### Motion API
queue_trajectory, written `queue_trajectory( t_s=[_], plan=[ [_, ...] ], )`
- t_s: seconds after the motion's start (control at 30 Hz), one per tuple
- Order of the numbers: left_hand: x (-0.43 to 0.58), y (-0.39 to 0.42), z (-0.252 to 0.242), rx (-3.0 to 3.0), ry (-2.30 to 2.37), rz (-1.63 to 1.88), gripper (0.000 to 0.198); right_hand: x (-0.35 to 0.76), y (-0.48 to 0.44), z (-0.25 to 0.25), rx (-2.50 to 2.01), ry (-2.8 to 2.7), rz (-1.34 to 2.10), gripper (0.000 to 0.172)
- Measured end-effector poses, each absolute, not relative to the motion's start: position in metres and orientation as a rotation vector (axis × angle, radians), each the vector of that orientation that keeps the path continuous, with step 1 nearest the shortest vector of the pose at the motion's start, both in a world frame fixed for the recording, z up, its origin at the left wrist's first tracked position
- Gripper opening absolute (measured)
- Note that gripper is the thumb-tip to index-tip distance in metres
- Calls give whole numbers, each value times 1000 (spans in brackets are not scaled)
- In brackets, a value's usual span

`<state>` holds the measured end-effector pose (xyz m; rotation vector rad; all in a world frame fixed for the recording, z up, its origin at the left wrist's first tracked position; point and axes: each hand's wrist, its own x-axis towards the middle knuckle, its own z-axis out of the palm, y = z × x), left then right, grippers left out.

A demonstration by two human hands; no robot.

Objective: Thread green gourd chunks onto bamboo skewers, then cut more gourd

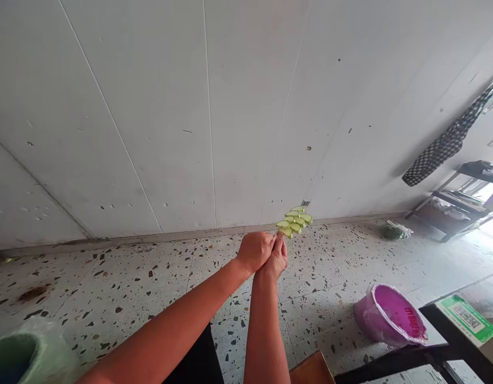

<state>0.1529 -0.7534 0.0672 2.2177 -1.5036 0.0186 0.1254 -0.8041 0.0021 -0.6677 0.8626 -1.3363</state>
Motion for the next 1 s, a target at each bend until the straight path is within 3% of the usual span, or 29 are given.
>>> queue_trajectory(
  t_s=[1.0],
  plan=[
    [147, -760, 68, 2211, -1606, 52, 46, 112, -805, 9, -564, 843, -1290, 49]
  ],
)
